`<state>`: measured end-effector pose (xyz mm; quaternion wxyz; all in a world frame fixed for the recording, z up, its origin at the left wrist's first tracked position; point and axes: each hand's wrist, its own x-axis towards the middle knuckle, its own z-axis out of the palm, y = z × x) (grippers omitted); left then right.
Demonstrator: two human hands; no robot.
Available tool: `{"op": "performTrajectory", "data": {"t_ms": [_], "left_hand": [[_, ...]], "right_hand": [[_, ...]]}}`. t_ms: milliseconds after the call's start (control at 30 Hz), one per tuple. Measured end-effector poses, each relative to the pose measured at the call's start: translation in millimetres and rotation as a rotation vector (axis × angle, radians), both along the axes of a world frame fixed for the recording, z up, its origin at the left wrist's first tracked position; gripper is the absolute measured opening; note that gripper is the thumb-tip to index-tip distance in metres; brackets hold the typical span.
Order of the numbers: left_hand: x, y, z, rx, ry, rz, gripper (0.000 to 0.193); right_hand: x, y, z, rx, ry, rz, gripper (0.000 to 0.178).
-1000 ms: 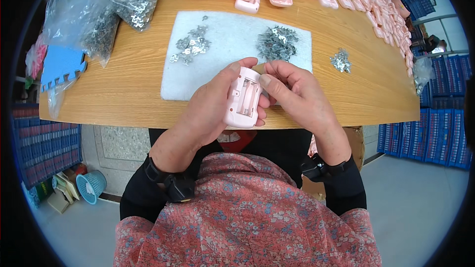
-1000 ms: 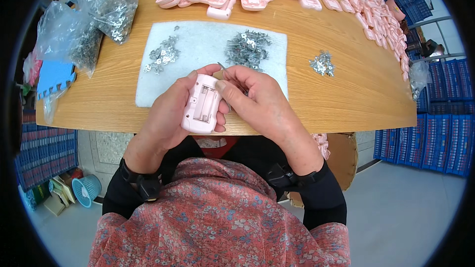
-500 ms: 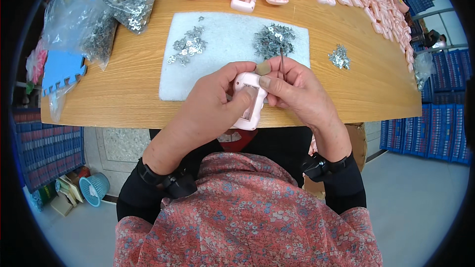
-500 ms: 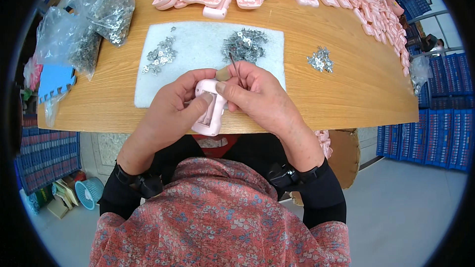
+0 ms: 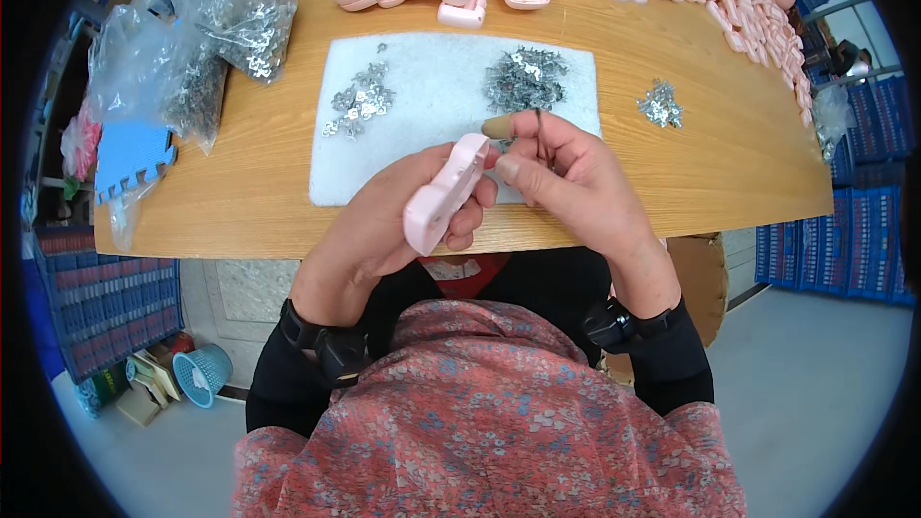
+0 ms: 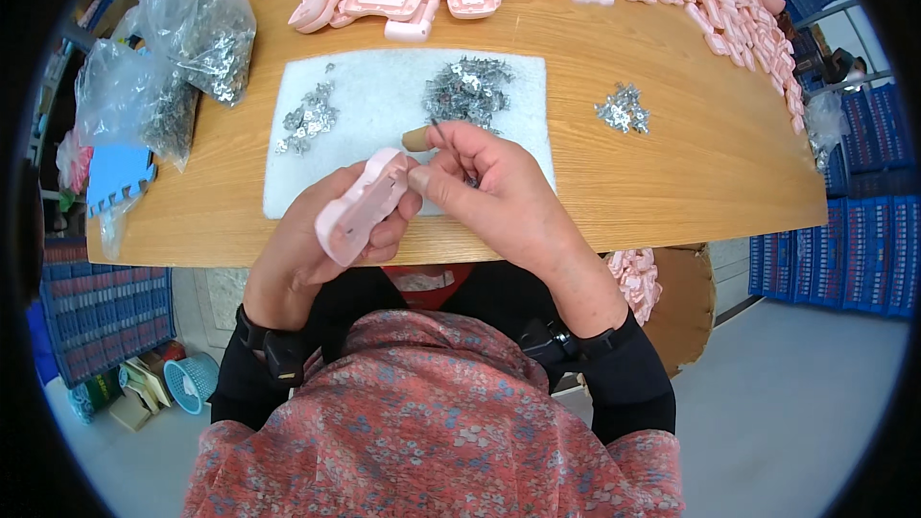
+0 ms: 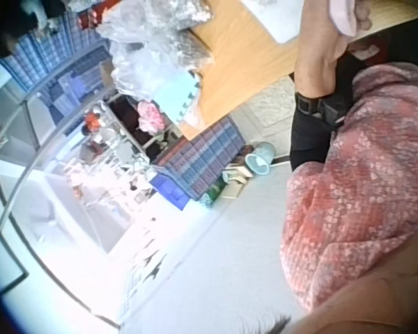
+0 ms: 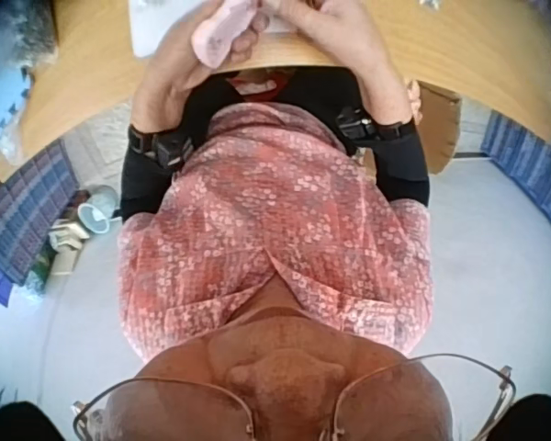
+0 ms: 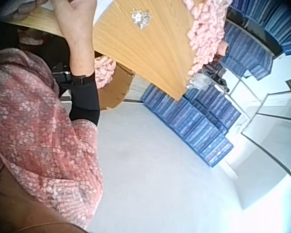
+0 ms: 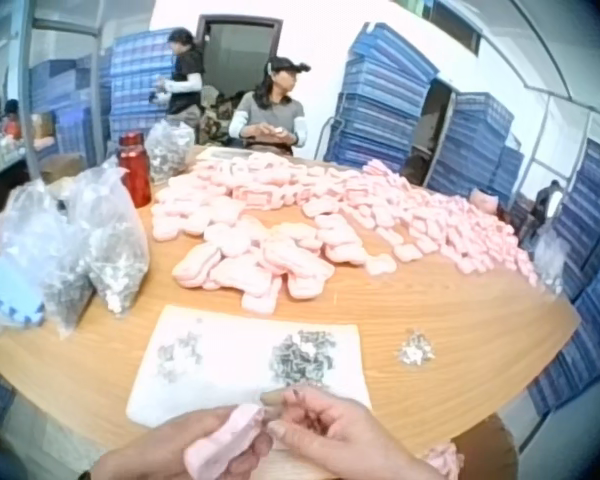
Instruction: The person sits at a table and assembles small pink plastic housings by inserting metal components into them. They pick up a housing, insert a metal piece, and place the finished unit into a cardboard box. The process is repeated continuously with a pile of housings and metal parts on the table.
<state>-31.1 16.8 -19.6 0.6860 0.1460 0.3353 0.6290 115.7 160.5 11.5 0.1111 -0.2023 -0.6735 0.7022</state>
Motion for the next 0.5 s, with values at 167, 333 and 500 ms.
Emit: {"op": "performTrajectory", "data": {"t_ms": [167, 333, 500], "left_hand": [[3.9, -4.7, -11.8, 0.075, -0.340, -0.087, 0.036], [6.8, -2.7, -12.0, 0.134, -0.359, -0.134, 0.036], [12.1, 0.3, -24.2, 0.193, -0.544, -0.168, 0.039]], "right_hand": [[1.9, 5.8, -1.0, 0.140, -0.111, 0.084, 0.020], [5.2, 9.2, 2.7, -0.017, -0.112, 0.063, 0.017], [13.8, 8.8, -1.6, -0.035, -0.026, 0.051, 0.028]]}}
